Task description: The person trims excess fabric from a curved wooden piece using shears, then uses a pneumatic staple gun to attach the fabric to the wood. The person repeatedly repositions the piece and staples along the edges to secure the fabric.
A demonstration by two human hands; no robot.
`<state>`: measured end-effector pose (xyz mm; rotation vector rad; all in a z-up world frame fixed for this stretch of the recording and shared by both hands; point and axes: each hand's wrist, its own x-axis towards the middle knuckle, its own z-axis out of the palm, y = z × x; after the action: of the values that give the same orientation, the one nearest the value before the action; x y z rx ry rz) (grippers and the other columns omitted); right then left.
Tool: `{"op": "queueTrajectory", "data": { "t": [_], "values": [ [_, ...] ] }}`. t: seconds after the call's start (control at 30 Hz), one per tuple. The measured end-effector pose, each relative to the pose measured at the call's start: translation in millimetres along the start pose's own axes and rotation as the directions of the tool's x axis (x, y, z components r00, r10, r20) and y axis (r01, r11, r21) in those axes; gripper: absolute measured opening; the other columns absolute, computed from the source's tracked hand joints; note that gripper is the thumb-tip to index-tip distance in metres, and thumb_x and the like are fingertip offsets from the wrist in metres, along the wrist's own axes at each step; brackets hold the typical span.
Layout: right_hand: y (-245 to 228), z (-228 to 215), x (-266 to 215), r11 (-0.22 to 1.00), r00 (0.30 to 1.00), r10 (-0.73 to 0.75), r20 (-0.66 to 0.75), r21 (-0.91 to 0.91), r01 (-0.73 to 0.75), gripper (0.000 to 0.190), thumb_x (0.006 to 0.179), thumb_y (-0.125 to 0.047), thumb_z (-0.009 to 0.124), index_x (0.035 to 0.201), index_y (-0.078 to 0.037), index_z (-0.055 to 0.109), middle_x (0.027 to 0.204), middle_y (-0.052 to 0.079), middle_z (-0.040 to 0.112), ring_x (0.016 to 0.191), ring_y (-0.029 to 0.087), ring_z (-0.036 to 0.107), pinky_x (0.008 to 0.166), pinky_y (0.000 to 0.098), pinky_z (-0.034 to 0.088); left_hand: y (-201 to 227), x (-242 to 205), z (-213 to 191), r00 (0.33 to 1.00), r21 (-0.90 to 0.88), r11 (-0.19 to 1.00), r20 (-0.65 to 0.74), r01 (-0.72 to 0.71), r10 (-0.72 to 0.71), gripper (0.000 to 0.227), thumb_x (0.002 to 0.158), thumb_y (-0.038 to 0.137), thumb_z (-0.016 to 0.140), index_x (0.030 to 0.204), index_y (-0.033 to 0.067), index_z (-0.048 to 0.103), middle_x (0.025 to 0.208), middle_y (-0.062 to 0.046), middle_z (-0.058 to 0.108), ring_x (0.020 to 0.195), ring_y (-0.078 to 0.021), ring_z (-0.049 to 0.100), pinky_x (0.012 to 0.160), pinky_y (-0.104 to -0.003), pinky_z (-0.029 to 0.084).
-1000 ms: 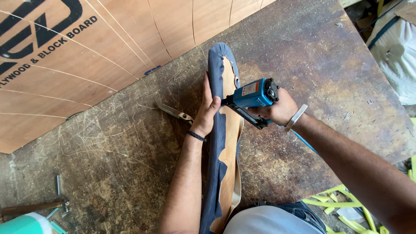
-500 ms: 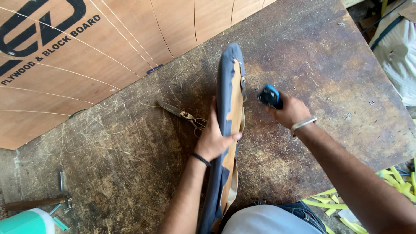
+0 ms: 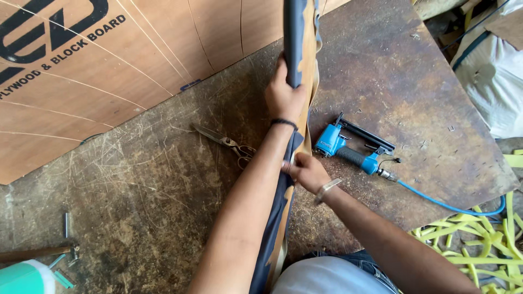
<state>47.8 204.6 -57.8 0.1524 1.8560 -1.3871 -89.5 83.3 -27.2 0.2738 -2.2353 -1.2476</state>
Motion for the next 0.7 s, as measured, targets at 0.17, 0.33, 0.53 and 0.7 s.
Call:
{"op": "queueTrajectory", "data": {
  "t": [0.17,0.33,0.53,0.7],
  "values": [
    [27.1,5.0,27.8,0.881,0.987,-0.159,0.025,0.455,0.131,0.026,0.092,-0.027,0.076,0.083,-0.007,0.062,0.079,0.004,0.066,0.068,0.015,0.066,0.065,0.0340,0.060,-14.1,10.9,-1.1,0.971,-0.021,0.995,0.223,0.096,-0.089,0.087,0.079,0.014,0.071,0.158,0.0207,0.036,0.141,-0.017,0.065,0.121,-0.0317,0.069,0.099,-0.042,0.060],
    [59.0,3.4,46.8,0.882,0.988,-0.066,0.137,0.471,-0.006,0.015,0.086,-0.011,0.073,0.081,-0.010,0.059,0.088,0.001,0.073,0.082,0.013,0.071,0.079,0.0343,0.060,-35.6,-96.1,-131.1,0.493,-0.110,0.820,0.840,0.562,-0.225,0.110,0.083,0.036,0.076,0.167,0.0137,0.007,0.148,-0.022,0.049,0.137,-0.0339,0.048,0.118,-0.044,0.040],
    [70.0,18.2,41.9,0.833,0.956,-0.267,0.121,0.528,0.166,0.012,0.094,-0.021,0.067,0.096,-0.012,0.060,0.090,0.002,0.066,0.085,0.014,0.064,0.084,0.0303,0.054,-44.2,-194.4,-158.4,0.662,0.087,0.858,0.598,0.507,-0.452,0.074,0.080,0.028,0.073,0.147,0.0079,0.049,0.116,-0.016,0.075,0.109,-0.0239,0.074,0.094,-0.038,0.058],
    [24.3,20.2,21.0,0.885,0.991,0.120,0.063,0.446,-0.136,0.039,0.101,-0.046,0.054,0.095,-0.008,0.061,0.081,0.007,0.062,0.069,0.022,0.064,0.063,0.0405,0.055,-42.0,-124.6,-115.0,0.772,0.118,0.900,0.475,0.419,-0.422,0.042,0.084,0.033,0.081,0.113,0.0049,0.070,0.098,-0.012,0.080,0.088,-0.0200,0.078,0.080,-0.034,0.061]
  ]
}}
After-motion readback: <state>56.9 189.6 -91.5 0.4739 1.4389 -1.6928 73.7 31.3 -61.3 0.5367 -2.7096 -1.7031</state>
